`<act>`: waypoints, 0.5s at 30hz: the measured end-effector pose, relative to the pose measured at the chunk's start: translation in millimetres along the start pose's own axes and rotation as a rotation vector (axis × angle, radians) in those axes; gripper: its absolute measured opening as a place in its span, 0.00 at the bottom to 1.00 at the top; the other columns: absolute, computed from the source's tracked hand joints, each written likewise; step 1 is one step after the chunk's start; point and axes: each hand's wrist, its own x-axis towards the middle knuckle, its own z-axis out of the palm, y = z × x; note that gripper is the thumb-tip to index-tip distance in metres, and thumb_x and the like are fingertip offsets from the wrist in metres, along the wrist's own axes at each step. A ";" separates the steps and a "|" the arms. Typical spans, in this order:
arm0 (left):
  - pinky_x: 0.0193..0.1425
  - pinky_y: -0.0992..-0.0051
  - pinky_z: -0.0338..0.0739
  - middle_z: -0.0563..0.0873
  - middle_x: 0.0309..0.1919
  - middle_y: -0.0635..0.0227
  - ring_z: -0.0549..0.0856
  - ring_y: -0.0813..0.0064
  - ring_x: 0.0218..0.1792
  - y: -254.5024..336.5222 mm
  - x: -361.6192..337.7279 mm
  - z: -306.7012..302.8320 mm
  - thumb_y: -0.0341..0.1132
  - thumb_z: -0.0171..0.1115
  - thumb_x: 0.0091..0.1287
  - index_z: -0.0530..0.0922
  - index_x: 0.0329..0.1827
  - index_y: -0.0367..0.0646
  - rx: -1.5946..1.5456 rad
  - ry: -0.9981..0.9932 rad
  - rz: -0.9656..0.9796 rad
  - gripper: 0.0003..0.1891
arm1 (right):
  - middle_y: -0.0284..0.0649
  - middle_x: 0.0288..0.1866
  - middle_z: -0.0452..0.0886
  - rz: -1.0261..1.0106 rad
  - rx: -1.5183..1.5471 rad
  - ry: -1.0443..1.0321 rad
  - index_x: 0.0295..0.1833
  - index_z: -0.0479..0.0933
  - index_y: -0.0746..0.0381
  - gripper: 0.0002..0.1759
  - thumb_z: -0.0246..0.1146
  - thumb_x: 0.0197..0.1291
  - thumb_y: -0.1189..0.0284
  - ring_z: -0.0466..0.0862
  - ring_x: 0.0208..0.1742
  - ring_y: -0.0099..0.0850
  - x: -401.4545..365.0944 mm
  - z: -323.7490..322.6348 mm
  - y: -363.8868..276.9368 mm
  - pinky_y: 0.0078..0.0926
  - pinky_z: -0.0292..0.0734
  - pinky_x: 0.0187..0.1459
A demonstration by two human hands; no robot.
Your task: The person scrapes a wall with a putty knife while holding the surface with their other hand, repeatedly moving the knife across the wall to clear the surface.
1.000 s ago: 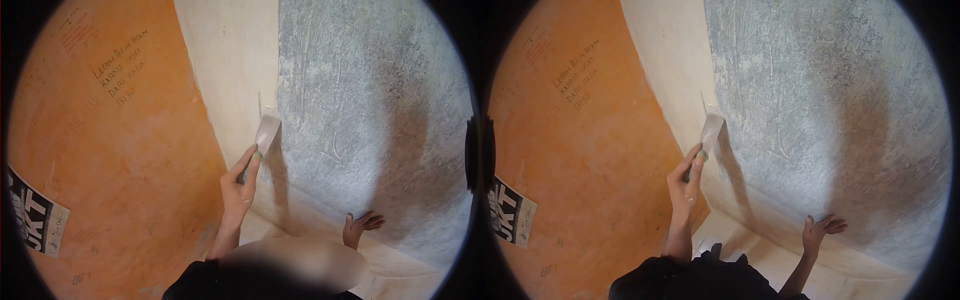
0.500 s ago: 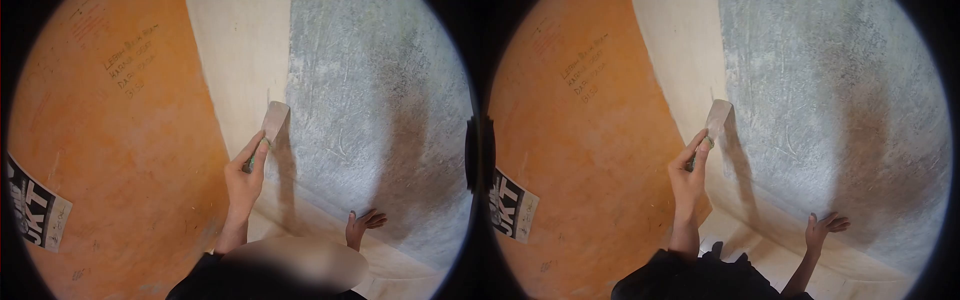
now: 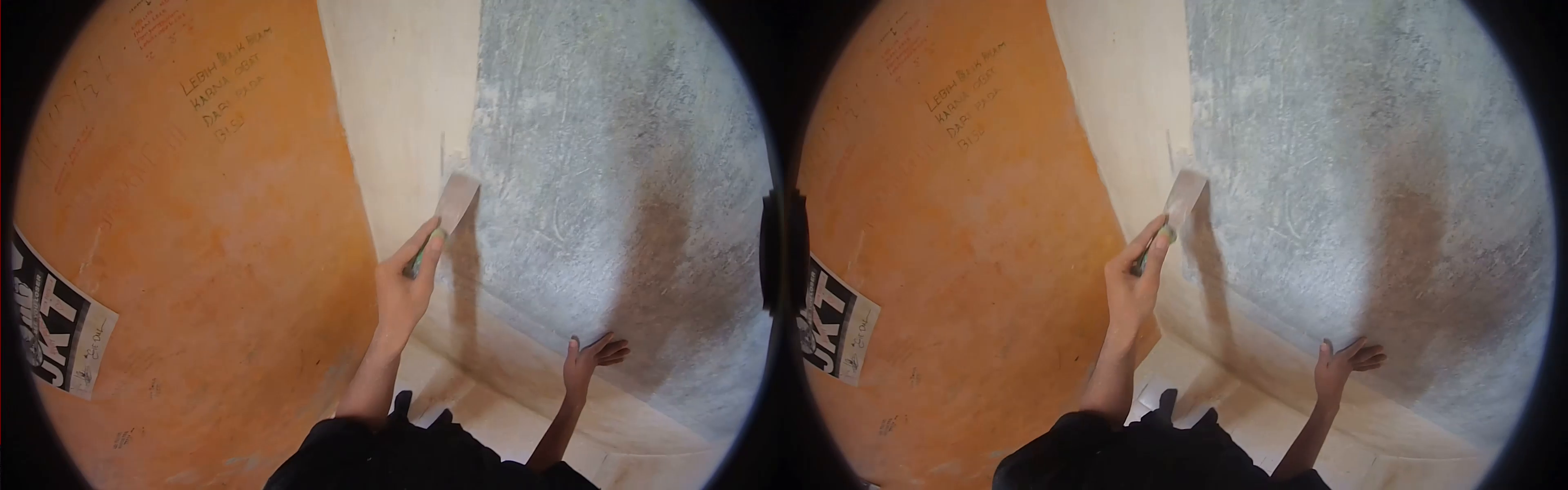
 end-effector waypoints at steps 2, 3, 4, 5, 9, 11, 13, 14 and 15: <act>0.57 0.80 0.73 0.87 0.50 0.60 0.82 0.79 0.50 -13.9 -2.4 5.5 0.38 0.61 0.73 0.79 0.62 0.35 -0.043 0.004 0.020 0.19 | 0.69 0.76 0.15 0.010 0.012 0.007 0.78 0.28 0.67 0.52 0.54 0.69 0.52 0.12 0.75 0.64 6.5 5.5 2.5 0.66 0.10 0.69; 0.57 0.79 0.73 0.87 0.49 0.60 0.82 0.79 0.50 -3.0 7.9 11.3 0.38 0.61 0.73 0.79 0.61 0.35 0.006 0.029 0.083 0.19 | 0.69 0.76 0.15 0.023 0.005 0.004 0.78 0.28 0.67 0.52 0.54 0.69 0.52 0.13 0.75 0.64 5.8 8.3 2.0 0.66 0.10 0.69; 0.57 0.79 0.73 0.87 0.49 0.60 0.82 0.79 0.50 9.9 13.1 10.9 0.38 0.61 0.73 0.79 0.61 0.35 0.012 0.020 0.077 0.19 | 0.69 0.76 0.15 0.033 -0.007 -0.006 0.78 0.28 0.67 0.52 0.54 0.69 0.51 0.13 0.75 0.65 1.7 7.3 2.1 0.65 0.10 0.69; 0.58 0.79 0.73 0.87 0.49 0.60 0.82 0.79 0.50 23.7 17.6 13.4 0.37 0.61 0.73 0.79 0.61 0.35 -0.019 0.031 0.066 0.19 | 0.69 0.76 0.15 0.033 -0.015 -0.007 0.78 0.28 0.67 0.52 0.54 0.69 0.51 0.13 0.75 0.65 1.2 4.3 4.3 0.65 0.10 0.69; 0.61 0.76 0.73 0.87 0.51 0.58 0.82 0.76 0.54 21.7 14.1 2.6 0.37 0.61 0.73 0.79 0.60 0.34 -0.024 0.029 0.032 0.18 | 0.69 0.77 0.16 0.007 0.034 -0.020 0.78 0.28 0.68 0.52 0.54 0.69 0.52 0.14 0.75 0.66 -0.5 1.6 2.1 0.66 0.10 0.69; 0.64 0.73 0.72 0.86 0.54 0.55 0.81 0.72 0.58 -15.1 -2.3 -0.4 0.37 0.61 0.73 0.79 0.60 0.33 0.022 0.013 0.039 0.18 | 0.69 0.77 0.16 0.011 0.031 -0.007 0.78 0.28 0.68 0.52 0.54 0.69 0.52 0.14 0.75 0.66 4.3 3.8 4.8 0.66 0.10 0.69; 0.64 0.73 0.72 0.86 0.54 0.55 0.81 0.72 0.58 -17.1 -1.3 6.1 0.37 0.61 0.73 0.79 0.60 0.33 0.009 0.024 0.049 0.18 | 0.69 0.77 0.16 -0.015 0.019 0.000 0.78 0.28 0.67 0.52 0.55 0.68 0.53 0.14 0.75 0.66 1.3 6.0 5.6 0.66 0.11 0.69; 0.64 0.73 0.72 0.86 0.54 0.54 0.81 0.72 0.58 -17.8 -1.7 8.5 0.37 0.60 0.73 0.79 0.60 0.33 -0.005 0.045 0.040 0.19 | 0.69 0.77 0.16 -0.008 0.015 0.000 0.78 0.28 0.67 0.52 0.55 0.68 0.53 0.14 0.75 0.66 2.7 5.4 4.8 0.66 0.11 0.69; 0.64 0.73 0.72 0.86 0.53 0.55 0.81 0.72 0.57 4.6 9.7 10.6 0.38 0.60 0.73 0.80 0.60 0.33 -0.005 0.053 0.017 0.19 | 0.69 0.77 0.16 -0.001 0.028 -0.005 0.79 0.28 0.66 0.52 0.56 0.68 0.54 0.14 0.75 0.66 4.0 3.3 3.7 0.66 0.11 0.69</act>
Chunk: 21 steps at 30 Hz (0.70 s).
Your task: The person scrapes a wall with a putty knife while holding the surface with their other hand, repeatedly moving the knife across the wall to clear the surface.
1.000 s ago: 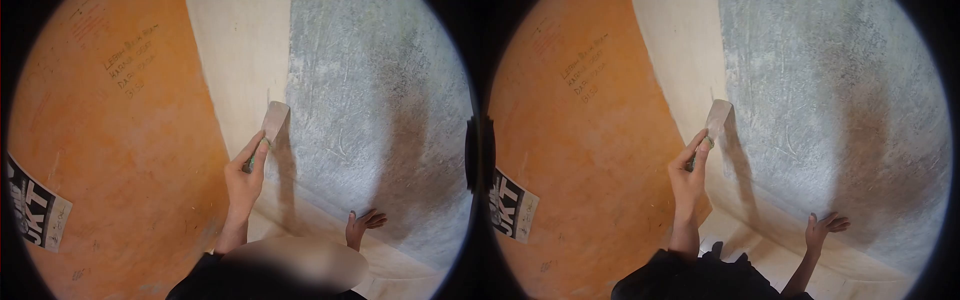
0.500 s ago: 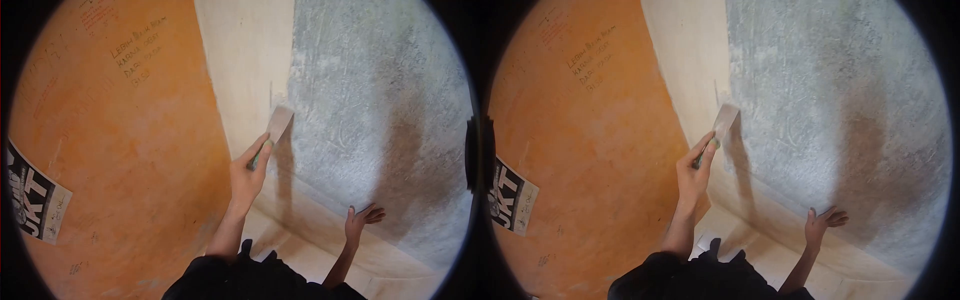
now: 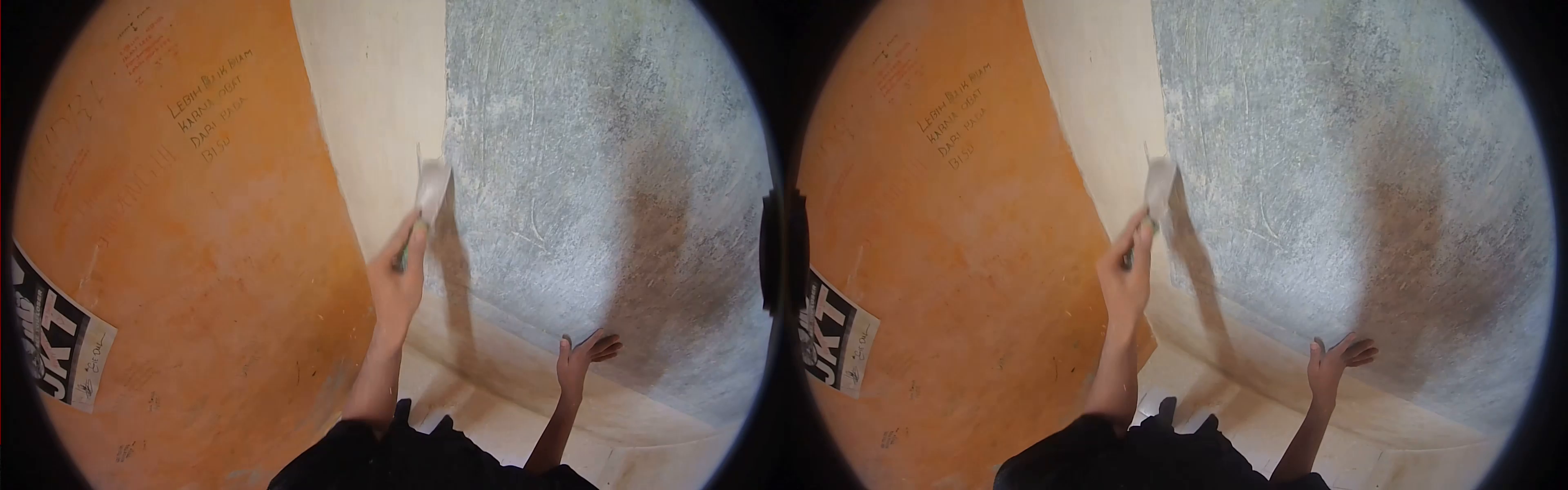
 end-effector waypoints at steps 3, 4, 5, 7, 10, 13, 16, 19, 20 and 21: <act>0.63 0.74 0.72 0.86 0.53 0.55 0.81 0.73 0.57 15.6 5.7 -8.2 0.39 0.60 0.74 0.80 0.60 0.34 -0.049 -0.025 -0.046 0.19 | 0.68 0.77 0.16 -0.015 -0.001 0.023 0.79 0.28 0.64 0.52 0.56 0.68 0.55 0.14 0.75 0.67 3.6 1.0 1.5 0.67 0.12 0.69; 0.62 0.74 0.73 0.86 0.52 0.56 0.82 0.74 0.56 11.9 5.3 -9.4 0.39 0.60 0.74 0.80 0.60 0.35 0.009 -0.032 -0.027 0.19 | 0.68 0.77 0.15 -0.022 -0.020 0.044 0.79 0.28 0.64 0.52 0.56 0.68 0.55 0.14 0.76 0.67 0.3 3.0 -0.8 0.67 0.12 0.69; 0.62 0.74 0.73 0.86 0.52 0.56 0.82 0.74 0.56 2.9 -1.2 -15.0 0.39 0.60 0.74 0.80 0.60 0.35 0.015 -0.033 -0.042 0.19 | 0.68 0.77 0.15 -0.022 -0.022 0.029 0.79 0.28 0.64 0.52 0.56 0.68 0.55 0.14 0.76 0.67 -6.4 1.8 -3.0 0.67 0.12 0.69; 0.60 0.75 0.74 0.87 0.51 0.57 0.83 0.75 0.53 -18.7 -12.0 -17.8 0.40 0.60 0.73 0.81 0.59 0.36 0.055 -0.041 0.032 0.19 | 0.67 0.77 0.15 0.010 -0.034 0.025 0.79 0.28 0.64 0.54 0.57 0.67 0.52 0.15 0.76 0.66 -0.8 2.9 -1.5 0.67 0.12 0.69; 0.58 0.76 0.75 0.88 0.49 0.57 0.83 0.77 0.51 -5.2 5.0 -15.5 0.38 0.61 0.73 0.81 0.59 0.36 0.012 -0.045 -0.049 0.18 | 0.67 0.77 0.15 0.007 -0.057 0.052 0.79 0.28 0.63 0.57 0.59 0.65 0.48 0.15 0.76 0.66 2.1 1.1 -7.2 0.67 0.13 0.69; 0.59 0.77 0.74 0.88 0.49 0.58 0.83 0.78 0.52 4.5 15.4 -23.4 0.37 0.62 0.72 0.80 0.60 0.36 -0.007 -0.071 -0.116 0.18 | 0.68 0.77 0.16 -0.046 -0.090 0.077 0.79 0.28 0.63 0.59 0.61 0.63 0.46 0.15 0.76 0.66 1.2 2.7 -2.2 0.68 0.14 0.70; 0.61 0.76 0.73 0.87 0.51 0.58 0.82 0.77 0.54 -16.2 0.8 -33.1 0.38 0.61 0.73 0.80 0.60 0.36 0.039 -0.114 -0.088 0.18 | 0.65 0.78 0.17 -0.020 -0.115 0.120 0.80 0.30 0.61 0.58 0.61 0.63 0.46 0.16 0.77 0.63 3.0 4.7 -5.8 0.68 0.17 0.71; 0.51 0.82 0.73 0.86 0.44 0.68 0.80 0.84 0.44 -28.5 5.9 -25.8 0.39 0.62 0.72 0.80 0.61 0.38 0.013 -0.066 0.004 0.19 | 0.63 0.80 0.29 -0.050 -0.109 0.241 0.80 0.46 0.62 0.49 0.63 0.64 0.51 0.31 0.80 0.60 9.4 -8.7 -21.0 0.64 0.32 0.74; 0.53 0.81 0.72 0.87 0.46 0.66 0.81 0.82 0.45 -14.3 12.5 -23.0 0.39 0.62 0.72 0.80 0.61 0.36 -0.011 -0.049 -0.079 0.19 | 0.63 0.80 0.29 -0.050 -0.111 0.238 0.80 0.46 0.62 0.49 0.63 0.64 0.51 0.31 0.80 0.60 6.5 -14.1 -27.2 0.64 0.32 0.74; 0.53 0.81 0.72 0.87 0.46 0.66 0.81 0.82 0.45 -15.5 13.7 -24.3 0.39 0.62 0.72 0.80 0.61 0.36 -0.016 -0.044 -0.077 0.19 | 0.61 0.77 0.45 -0.037 -0.094 0.368 0.74 0.58 0.63 0.40 0.64 0.65 0.55 0.48 0.76 0.54 8.1 -17.7 -33.2 0.56 0.48 0.70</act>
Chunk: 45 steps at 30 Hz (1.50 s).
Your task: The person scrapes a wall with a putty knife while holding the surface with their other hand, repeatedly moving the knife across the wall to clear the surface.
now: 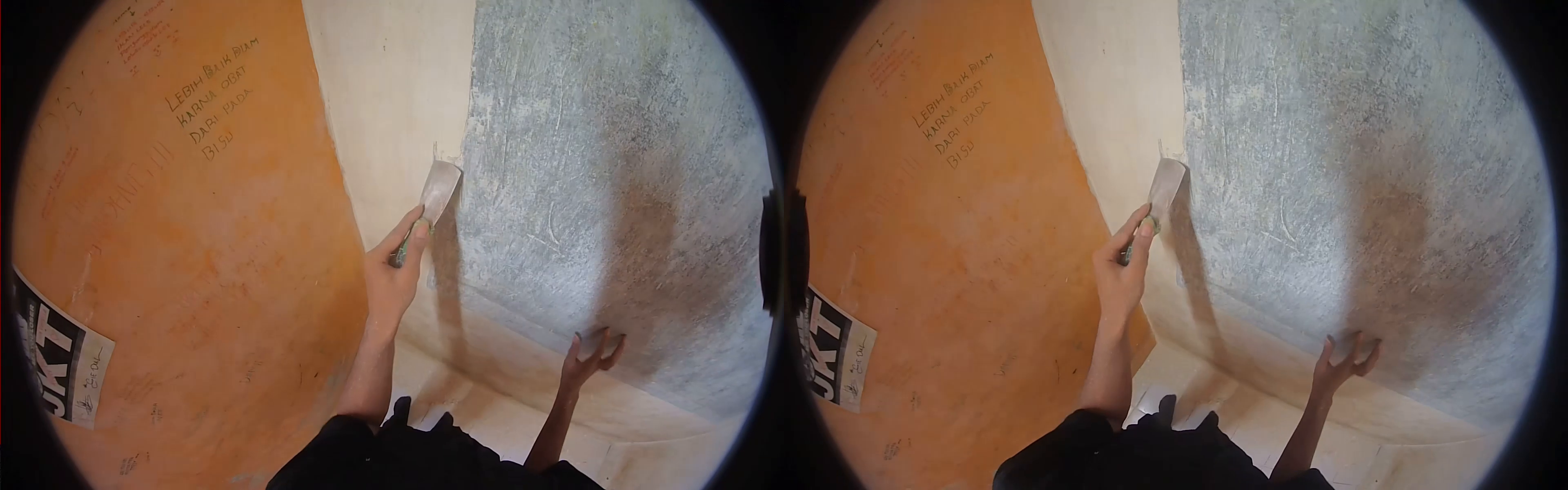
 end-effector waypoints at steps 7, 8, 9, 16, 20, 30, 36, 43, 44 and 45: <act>0.56 0.80 0.74 0.86 0.49 0.65 0.82 0.79 0.48 -4.9 7.3 -1.9 0.36 0.63 0.72 0.80 0.61 0.35 0.017 -0.022 0.099 0.19 | 0.44 0.25 0.84 0.568 0.820 -0.331 0.42 0.82 0.71 0.23 0.55 0.73 0.60 0.82 0.22 0.28 35.3 -9.4 -43.5 0.23 0.77 0.27; 0.57 0.79 0.74 0.86 0.50 0.63 0.82 0.79 0.50 1.3 12.6 1.4 0.36 0.62 0.72 0.80 0.61 0.35 0.019 -0.013 0.118 0.18 | 0.44 0.25 0.84 0.572 0.818 -0.336 0.42 0.82 0.71 0.23 0.55 0.73 0.60 0.82 0.22 0.28 40.2 -5.5 -49.1 0.23 0.77 0.27; 0.57 0.79 0.74 0.86 0.50 0.63 0.82 0.79 0.50 16.3 18.8 5.4 0.36 0.62 0.72 0.80 0.61 0.35 0.021 -0.012 0.111 0.18 | 0.45 0.22 0.83 0.638 0.843 -0.368 0.36 0.82 0.73 0.27 0.54 0.74 0.58 0.81 0.19 0.29 44.5 -2.4 -53.2 0.23 0.77 0.25; 0.60 0.77 0.73 0.86 0.52 0.58 0.82 0.77 0.53 -0.3 -4.3 -0.7 0.33 0.62 0.72 0.79 0.60 0.32 -0.004 -0.025 0.141 0.18 | 0.47 0.12 0.78 0.883 0.723 -0.285 0.17 0.78 0.74 0.45 0.48 0.73 0.45 0.75 0.08 0.30 57.7 7.8 -69.2 0.24 0.72 0.11; 0.58 0.77 0.75 0.87 0.50 0.55 0.84 0.76 0.52 -6.5 -7.5 -0.9 0.35 0.62 0.72 0.80 0.60 0.34 0.067 -0.011 0.062 0.17 | 0.47 0.12 0.77 0.996 0.830 -0.200 0.13 0.74 0.72 0.49 0.41 0.72 0.40 0.73 0.07 0.31 59.6 11.0 -71.9 0.23 0.70 0.09; 0.54 0.78 0.76 0.88 0.47 0.55 0.84 0.80 0.47 6.6 9.7 0.3 0.36 0.63 0.72 0.81 0.59 0.37 0.020 -0.011 0.097 0.17 | 0.46 0.09 0.74 1.113 0.748 -0.102 0.10 0.71 0.68 0.53 0.33 0.70 0.34 0.70 0.05 0.30 74.1 10.9 -87.8 0.23 0.69 0.09; 0.53 0.79 0.77 0.89 0.46 0.56 0.84 0.80 0.46 -6.7 -6.3 -4.0 0.37 0.64 0.71 0.81 0.58 0.36 0.008 -0.015 0.083 0.17 | 0.46 0.10 0.75 1.097 0.770 -0.122 0.12 0.73 0.70 0.53 0.33 0.70 0.35 0.72 0.06 0.30 64.3 2.6 -80.1 0.22 0.70 0.10; 0.56 0.77 0.76 0.88 0.48 0.56 0.84 0.79 0.49 16.1 8.3 -6.3 0.36 0.64 0.71 0.81 0.59 0.36 0.040 -0.049 0.040 0.17 | 0.46 0.10 0.76 1.072 0.755 -0.138 0.14 0.75 0.71 0.53 0.33 0.70 0.35 0.72 0.07 0.29 66.8 7.2 -82.9 0.22 0.72 0.11; 0.56 0.77 0.76 0.88 0.48 0.56 0.84 0.79 0.49 11.0 3.4 -9.8 0.36 0.64 0.71 0.81 0.59 0.36 0.044 -0.043 0.035 0.17 | 0.46 0.10 0.76 1.071 0.755 -0.147 0.14 0.75 0.71 0.53 0.33 0.70 0.35 0.72 0.07 0.29 59.9 4.9 -79.7 0.22 0.72 0.11; 0.57 0.77 0.76 0.88 0.49 0.56 0.84 0.78 0.50 5.3 4.0 -9.1 0.36 0.64 0.71 0.81 0.59 0.36 0.023 -0.031 0.056 0.17 | 0.46 0.10 0.76 1.047 0.767 -0.163 0.13 0.75 0.71 0.53 0.33 0.70 0.35 0.72 0.07 0.29 58.1 7.1 -74.6 0.22 0.72 0.11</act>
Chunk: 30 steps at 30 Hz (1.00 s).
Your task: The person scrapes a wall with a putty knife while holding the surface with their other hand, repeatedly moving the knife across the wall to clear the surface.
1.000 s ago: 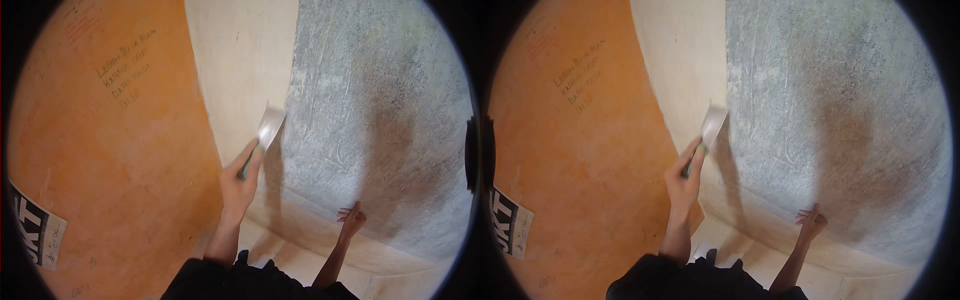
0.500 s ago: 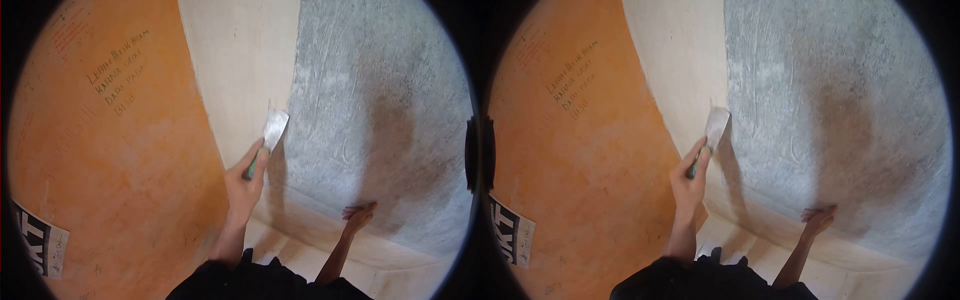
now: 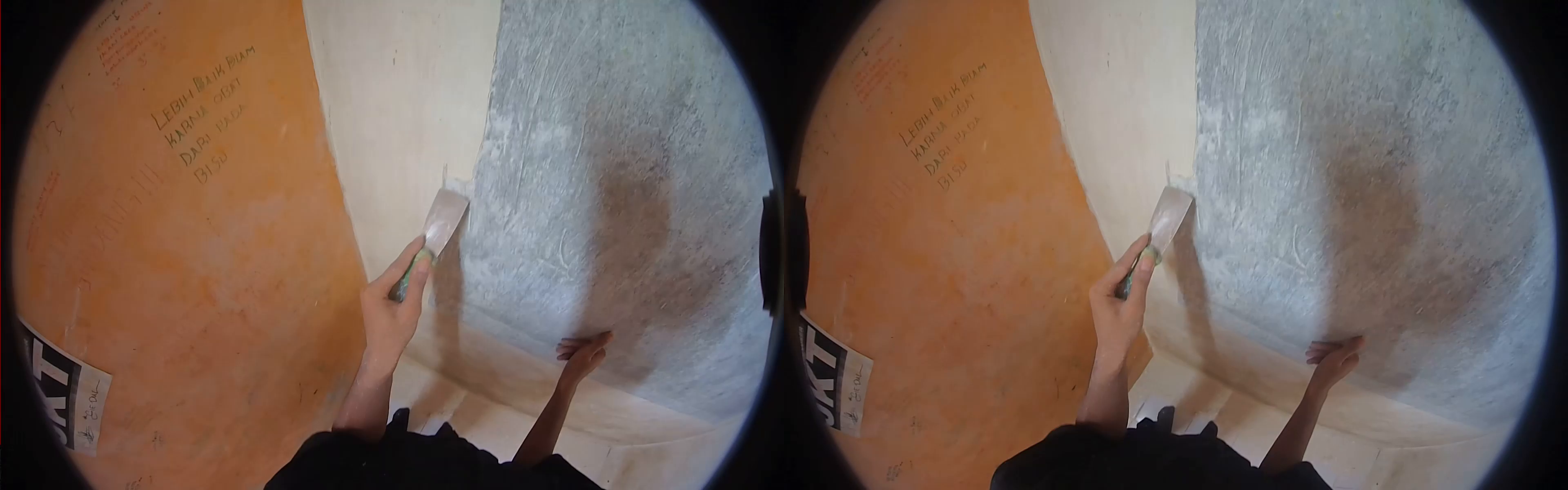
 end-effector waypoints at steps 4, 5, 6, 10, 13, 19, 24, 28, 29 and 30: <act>0.60 0.76 0.75 0.88 0.50 0.56 0.83 0.77 0.52 21.8 11.6 -0.3 0.35 0.63 0.71 0.81 0.59 0.36 -0.101 0.011 -0.018 0.17 | 0.45 0.11 0.76 -0.027 -0.013 -0.007 0.13 0.75 0.70 0.53 0.33 0.71 0.36 0.72 0.07 0.29 -1.3 5.6 -6.9 0.21 0.72 0.11; 0.60 0.76 0.75 0.88 0.50 0.56 0.83 0.77 0.52 20.2 12.6 -0.1 0.35 0.63 0.71 0.81 0.59 0.36 -0.103 0.017 -0.015 0.17 | 0.45 0.11 0.76 -0.032 -0.011 -0.011 0.13 0.75 0.70 0.53 0.33 0.71 0.36 0.72 0.07 0.29 1.4 7.7 -8.2 0.21 0.72 0.11; 0.60 0.76 0.75 0.88 0.50 0.56 0.83 0.76 0.53 15.9 9.5 -2.7 0.35 0.63 0.71 0.81 0.59 0.36 -0.061 -0.006 0.001 0.17 | 0.45 0.11 0.77 -0.026 -0.012 -0.013 0.13 0.76 0.71 0.53 0.32 0.71 0.36 0.72 0.07 0.29 -0.1 6.7 -6.8 0.21 0.72 0.12; 0.60 0.78 0.73 0.87 0.51 0.61 0.82 0.79 0.52 -7.9 1.3 0.0 0.34 0.64 0.71 0.80 0.60 0.35 0.021 -0.032 0.024 0.17 | 0.46 0.11 0.77 -0.035 -0.024 -0.060 0.15 0.78 0.71 0.54 0.31 0.71 0.36 0.72 0.07 0.29 0.4 1.3 -1.9 0.21 0.72 0.13; 0.61 0.77 0.73 0.87 0.51 0.60 0.82 0.78 0.52 26.0 11.4 -2.5 0.34 0.64 0.71 0.80 0.59 0.34 -0.072 -0.011 -0.104 0.17 | 0.46 0.12 0.78 -0.056 -0.038 -0.060 0.16 0.79 0.71 0.54 0.31 0.72 0.36 0.72 0.07 0.29 -2.4 2.0 -7.3 0.22 0.73 0.14; 0.58 0.78 0.74 0.88 0.49 0.60 0.83 0.78 0.51 2.1 11.2 11.7 0.35 0.63 0.71 0.80 0.59 0.33 -0.005 -0.004 0.095 0.18 | 0.46 0.13 0.79 -0.011 -0.007 -0.120 0.16 0.78 0.72 0.52 0.32 0.74 0.40 0.75 0.09 0.30 3.6 -3.8 2.1 0.22 0.75 0.15; 0.60 0.77 0.73 0.87 0.49 0.61 0.82 0.78 0.51 66.7 37.9 17.5 0.34 0.62 0.72 0.79 0.61 0.33 -0.098 -0.033 0.061 0.18 | 0.47 0.13 0.79 -0.065 -0.010 -0.125 0.17 0.77 0.73 0.51 0.33 0.74 0.41 0.76 0.10 0.31 -0.1 -5.5 -4.4 0.23 0.75 0.14; 0.61 0.77 0.73 0.86 0.51 0.59 0.82 0.77 0.53 6.6 -0.4 14.3 0.33 0.61 0.72 0.79 0.61 0.33 -0.009 -0.023 0.119 0.18 | 0.48 0.14 0.79 -0.033 0.003 -0.112 0.17 0.77 0.73 0.52 0.32 0.74 0.40 0.76 0.10 0.32 2.4 -3.7 1.7 0.23 0.75 0.14; 0.61 0.77 0.72 0.86 0.52 0.58 0.82 0.76 0.53 -7.3 -19.5 14.6 0.33 0.61 0.72 0.79 0.61 0.33 -0.026 -0.027 0.028 0.18 | 0.48 0.14 0.79 -0.032 0.007 -0.105 0.17 0.77 0.73 0.52 0.32 0.74 0.40 0.76 0.10 0.32 3.2 -3.7 2.3 0.23 0.75 0.14; 0.62 0.77 0.72 0.86 0.52 0.57 0.82 0.75 0.54 -10.9 -26.4 16.4 0.33 0.62 0.72 0.79 0.61 0.33 -0.042 -0.030 -0.064 0.18 | 0.48 0.13 0.79 -0.029 -0.008 -0.099 0.16 0.77 0.73 0.53 0.32 0.73 0.39 0.76 0.09 0.31 4.0 -2.7 2.8 0.22 0.75 0.14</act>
